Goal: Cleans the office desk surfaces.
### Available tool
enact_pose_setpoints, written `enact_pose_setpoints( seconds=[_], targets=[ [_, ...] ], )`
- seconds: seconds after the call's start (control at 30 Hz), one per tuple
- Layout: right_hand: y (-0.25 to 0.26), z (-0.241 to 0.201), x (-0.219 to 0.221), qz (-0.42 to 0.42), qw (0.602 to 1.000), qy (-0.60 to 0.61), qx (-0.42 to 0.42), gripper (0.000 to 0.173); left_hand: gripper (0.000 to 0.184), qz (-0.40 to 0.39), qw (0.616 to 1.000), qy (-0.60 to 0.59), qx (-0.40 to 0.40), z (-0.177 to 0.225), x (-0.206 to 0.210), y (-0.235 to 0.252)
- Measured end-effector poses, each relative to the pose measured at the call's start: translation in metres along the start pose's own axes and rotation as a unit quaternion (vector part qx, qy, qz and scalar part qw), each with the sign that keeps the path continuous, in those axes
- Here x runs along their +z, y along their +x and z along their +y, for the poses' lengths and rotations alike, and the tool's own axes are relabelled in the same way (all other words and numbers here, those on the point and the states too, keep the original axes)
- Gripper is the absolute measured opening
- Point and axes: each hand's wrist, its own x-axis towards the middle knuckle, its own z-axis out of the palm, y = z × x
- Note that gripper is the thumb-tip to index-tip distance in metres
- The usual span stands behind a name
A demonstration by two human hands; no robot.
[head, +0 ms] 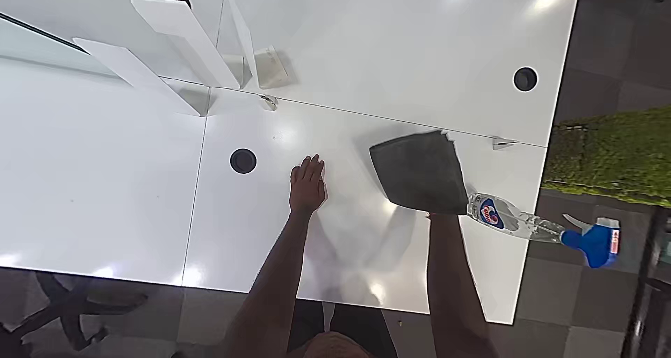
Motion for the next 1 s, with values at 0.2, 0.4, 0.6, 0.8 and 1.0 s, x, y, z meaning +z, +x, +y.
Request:
enact_pose_setpoints(
  seconds=[0.2, 0.4, 0.6, 0.8, 1.0],
  targets=[
    [0.026, 0.030, -0.091, -0.043, 0.985, -0.106, -0.127, 0.069, 0.052, 0.003, 1.000, -0.001, 0.004, -0.001, 0.001, -0.001],
    [0.009, 0.040, -0.072, 0.037, 0.695, -0.564, -0.444, 0.047, 0.052, 0.003, 1.000, 0.000, -0.005, 0.000, 0.000, 0.000],
    [0.052, 0.099, -0.038, -0.047, 0.543, -0.736, -0.401, 0.084, 0.051, -0.011, 1.000, 0.003, -0.006, -0.001, 0.000, 0.000],
    [0.063, 0.115, 0.029, -0.006, 0.546, -0.756, -0.361, 0.088, 0.052, -0.010, 1.000, -0.002, -0.010, 0.001, -0.001, 0.000],
    [0.085, 0.121, 0.143, -0.003, 0.545, -0.735, -0.403, 0.063, 0.052, -0.016, 1.000, -0.007, -0.013, 0.002, -0.002, -0.001]
  ],
)
